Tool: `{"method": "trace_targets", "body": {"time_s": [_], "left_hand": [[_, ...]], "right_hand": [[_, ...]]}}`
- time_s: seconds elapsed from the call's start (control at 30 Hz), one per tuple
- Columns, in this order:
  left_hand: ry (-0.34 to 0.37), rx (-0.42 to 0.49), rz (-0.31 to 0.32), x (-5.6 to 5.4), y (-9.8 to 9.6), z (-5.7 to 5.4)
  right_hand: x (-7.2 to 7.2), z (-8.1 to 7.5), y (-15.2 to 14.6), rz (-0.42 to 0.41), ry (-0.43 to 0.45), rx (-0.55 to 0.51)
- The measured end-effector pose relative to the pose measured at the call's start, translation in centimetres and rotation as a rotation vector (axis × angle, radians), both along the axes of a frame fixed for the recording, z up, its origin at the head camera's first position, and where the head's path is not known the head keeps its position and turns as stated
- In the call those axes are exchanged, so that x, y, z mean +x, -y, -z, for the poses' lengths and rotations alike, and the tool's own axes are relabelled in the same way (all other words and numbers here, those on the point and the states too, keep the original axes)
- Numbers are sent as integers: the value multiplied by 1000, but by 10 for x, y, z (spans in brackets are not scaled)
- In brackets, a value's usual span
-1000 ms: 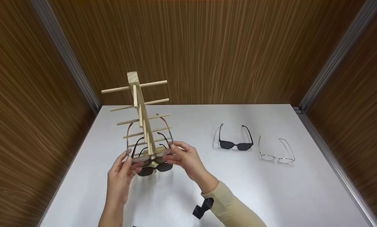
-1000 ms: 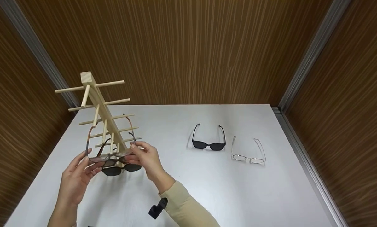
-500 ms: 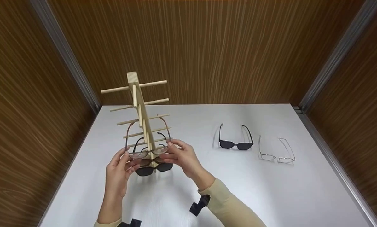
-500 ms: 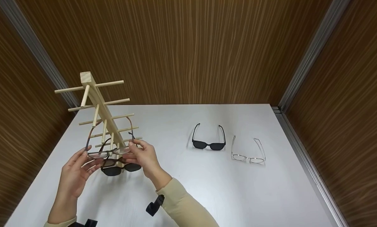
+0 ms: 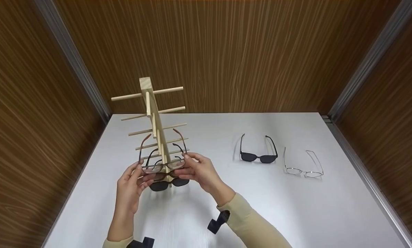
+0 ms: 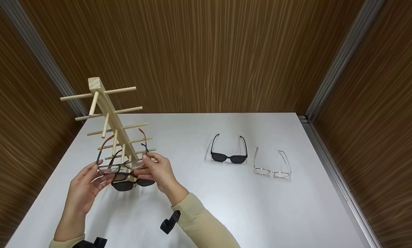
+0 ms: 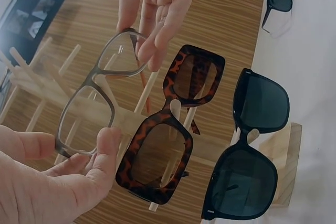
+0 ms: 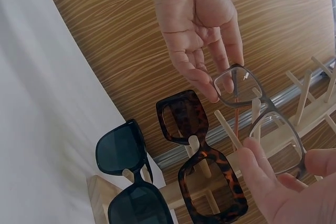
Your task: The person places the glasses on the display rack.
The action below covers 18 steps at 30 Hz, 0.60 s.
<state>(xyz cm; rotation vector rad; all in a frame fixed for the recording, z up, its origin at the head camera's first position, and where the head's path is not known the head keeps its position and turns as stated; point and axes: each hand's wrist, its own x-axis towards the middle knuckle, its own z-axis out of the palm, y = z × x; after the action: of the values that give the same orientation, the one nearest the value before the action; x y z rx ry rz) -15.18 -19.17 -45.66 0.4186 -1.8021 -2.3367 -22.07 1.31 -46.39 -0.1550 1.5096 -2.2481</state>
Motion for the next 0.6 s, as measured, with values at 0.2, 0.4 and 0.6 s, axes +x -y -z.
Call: {"method": "trace_targets", "body": {"time_s": [0.2,0.4,0.6], "left_hand": [[-10,10,4,-1,1,3],[-3,43,5,1,3,5],[-6,62,9,5,4,4]], "right_hand": [[-1,1,-1,-2,21,-10],[0,2,-5,0,9,-26],[-1,1,-9,7,11,-38]]}}
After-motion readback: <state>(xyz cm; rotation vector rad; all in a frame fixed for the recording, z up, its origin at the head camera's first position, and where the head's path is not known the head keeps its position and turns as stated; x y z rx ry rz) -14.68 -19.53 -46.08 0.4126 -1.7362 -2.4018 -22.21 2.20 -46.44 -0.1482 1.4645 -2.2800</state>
